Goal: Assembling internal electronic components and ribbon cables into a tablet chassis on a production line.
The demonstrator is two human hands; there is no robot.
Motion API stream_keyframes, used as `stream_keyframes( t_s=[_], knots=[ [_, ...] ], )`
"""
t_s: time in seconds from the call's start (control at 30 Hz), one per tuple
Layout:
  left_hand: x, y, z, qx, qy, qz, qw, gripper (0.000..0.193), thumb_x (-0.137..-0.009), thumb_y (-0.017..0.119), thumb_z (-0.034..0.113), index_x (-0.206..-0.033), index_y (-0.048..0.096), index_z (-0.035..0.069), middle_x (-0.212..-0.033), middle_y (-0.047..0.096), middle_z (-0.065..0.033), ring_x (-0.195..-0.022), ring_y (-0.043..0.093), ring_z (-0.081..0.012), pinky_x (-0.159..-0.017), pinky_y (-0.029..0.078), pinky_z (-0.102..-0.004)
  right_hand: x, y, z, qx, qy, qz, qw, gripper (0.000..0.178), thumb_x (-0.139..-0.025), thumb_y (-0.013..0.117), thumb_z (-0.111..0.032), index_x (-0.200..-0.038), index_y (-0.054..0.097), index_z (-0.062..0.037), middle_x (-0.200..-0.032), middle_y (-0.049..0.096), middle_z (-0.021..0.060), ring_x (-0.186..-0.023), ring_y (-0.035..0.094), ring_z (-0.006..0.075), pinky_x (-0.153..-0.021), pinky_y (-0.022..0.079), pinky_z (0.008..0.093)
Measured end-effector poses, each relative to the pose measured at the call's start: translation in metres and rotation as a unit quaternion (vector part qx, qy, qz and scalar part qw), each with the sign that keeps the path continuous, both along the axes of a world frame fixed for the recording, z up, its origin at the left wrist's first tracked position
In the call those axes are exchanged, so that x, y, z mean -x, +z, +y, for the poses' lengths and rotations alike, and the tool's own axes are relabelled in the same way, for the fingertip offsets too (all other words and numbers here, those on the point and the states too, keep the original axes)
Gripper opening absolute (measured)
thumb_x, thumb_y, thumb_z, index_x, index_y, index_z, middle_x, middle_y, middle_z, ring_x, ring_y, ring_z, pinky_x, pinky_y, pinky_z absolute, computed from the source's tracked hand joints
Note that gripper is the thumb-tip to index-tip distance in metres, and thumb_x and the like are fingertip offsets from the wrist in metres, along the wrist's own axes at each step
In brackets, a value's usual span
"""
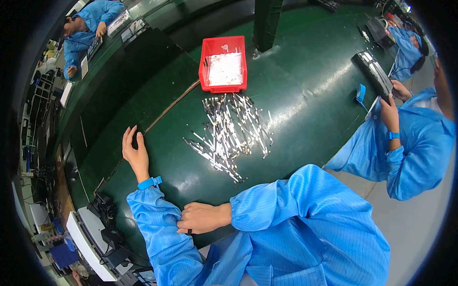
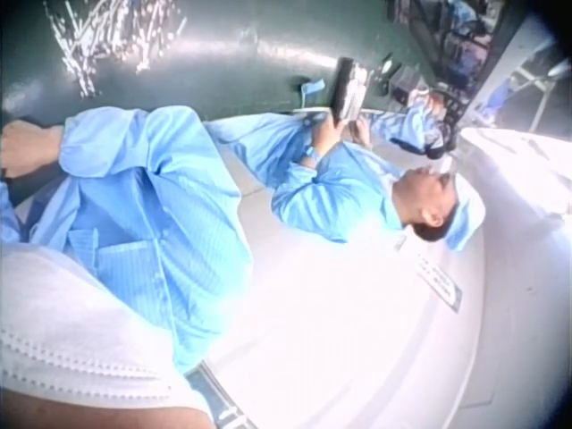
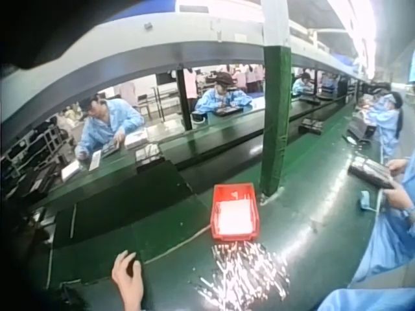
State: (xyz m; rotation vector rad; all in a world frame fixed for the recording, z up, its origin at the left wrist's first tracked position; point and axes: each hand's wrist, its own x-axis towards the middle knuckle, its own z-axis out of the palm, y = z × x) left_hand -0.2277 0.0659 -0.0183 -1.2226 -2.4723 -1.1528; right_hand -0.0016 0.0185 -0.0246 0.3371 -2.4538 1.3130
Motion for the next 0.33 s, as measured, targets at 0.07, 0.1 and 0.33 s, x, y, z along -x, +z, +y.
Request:
stream_keyframes(
  t_s=[0.07,0.1,0.33],
  knots=[
    [0.0003,-0.0006,-0.0004,-0.002,-0.002,-0.003,1.0,0.026,-0.089,0.054,0.024,-0.111,0.064,0.013,-0.126,0.054,-0.0079,-0.122,0.045,-0.026,-0.103,0.025,-0.0398,0.0001,-0.0002,0.0,-0.002,0.001,0.001,1.0,0.034,-0.091,0.051,-0.029,-0.068,0.053,-0.0039,-0.059,0.054,0.0131,-0.062,0.056,0.031,-0.064,0.042,0.0389],
    [0.0002,-0.0004,-0.0002,0.0,-0.001,0.0,1.0,0.026,-0.089,0.054,0.025,-0.111,0.064,0.014,-0.127,0.054,-0.008,-0.122,0.045,-0.026,-0.104,0.025,-0.0399,0.0002,-0.0003,0.0002,-0.003,0.003,-0.004,1.0,0.034,-0.091,0.051,-0.029,-0.069,0.053,-0.004,-0.059,0.054,0.013,-0.062,0.056,0.0309,-0.064,0.042,0.0389],
    [-0.0017,0.0021,-0.0025,0.017,0.007,-0.022,1.0,0.029,-0.09,0.053,0.027,-0.115,0.062,0.014,-0.131,0.051,-0.0078,-0.126,0.041,-0.0249,-0.106,0.021,-0.0421,0.0001,-0.0007,-0.0014,0.001,0.0,-0.001,1.0,0.032,-0.091,0.052,-0.029,-0.07,0.054,-0.0045,-0.06,0.055,0.0123,-0.063,0.057,0.0302,-0.064,0.042,0.0387]
  ],
)
